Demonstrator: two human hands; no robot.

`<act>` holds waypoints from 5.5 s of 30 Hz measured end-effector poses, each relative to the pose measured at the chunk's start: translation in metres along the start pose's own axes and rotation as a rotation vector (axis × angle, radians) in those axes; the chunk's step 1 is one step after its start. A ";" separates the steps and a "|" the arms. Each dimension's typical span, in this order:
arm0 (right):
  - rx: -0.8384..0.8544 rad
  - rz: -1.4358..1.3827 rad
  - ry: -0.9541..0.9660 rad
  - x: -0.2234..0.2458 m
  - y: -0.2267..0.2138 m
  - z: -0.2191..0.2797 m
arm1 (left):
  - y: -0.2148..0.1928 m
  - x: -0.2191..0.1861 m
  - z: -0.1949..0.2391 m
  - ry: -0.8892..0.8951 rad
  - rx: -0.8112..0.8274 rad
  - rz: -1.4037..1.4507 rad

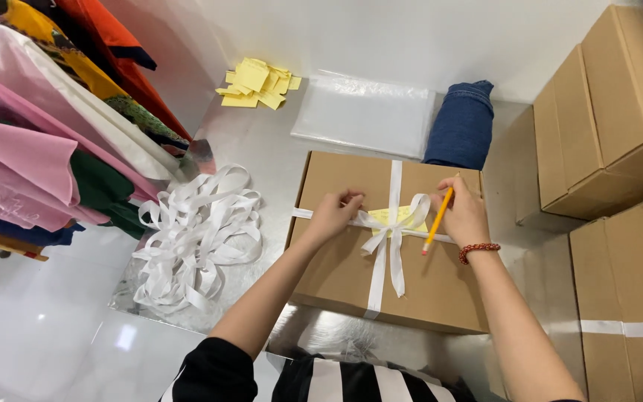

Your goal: The person places a folded blue garment into a clear plastic bag, then puts the bagged garment into a cardboard box. The person closes the box and ties a white ribbon around it.

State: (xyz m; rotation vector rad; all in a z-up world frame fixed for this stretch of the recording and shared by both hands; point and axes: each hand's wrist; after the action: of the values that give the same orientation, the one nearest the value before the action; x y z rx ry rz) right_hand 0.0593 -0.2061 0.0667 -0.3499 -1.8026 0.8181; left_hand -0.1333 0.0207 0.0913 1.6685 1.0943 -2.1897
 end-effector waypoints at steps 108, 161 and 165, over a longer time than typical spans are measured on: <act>-0.252 -0.439 0.858 -0.015 -0.061 0.163 | -0.069 0.090 0.062 -0.516 -0.105 0.590; -0.694 -1.091 0.707 0.199 -0.147 0.227 | -0.227 -0.037 -0.050 -0.168 0.249 1.130; -0.822 -1.066 0.760 0.229 -0.189 0.254 | -0.164 -0.085 -0.061 -0.212 0.330 1.107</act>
State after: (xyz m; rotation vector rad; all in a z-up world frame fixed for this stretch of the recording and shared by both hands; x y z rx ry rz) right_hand -0.2321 -0.2994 0.3094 -0.1262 -1.2138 -0.7498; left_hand -0.1462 0.1530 0.2331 1.5101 -0.2781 -1.7129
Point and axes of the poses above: each hand's wrist, its own z-axis away from the middle knuckle, its own y-axis out of the palm, x = y × z, and after that the axes turned 12 degrees about -x, right-handed
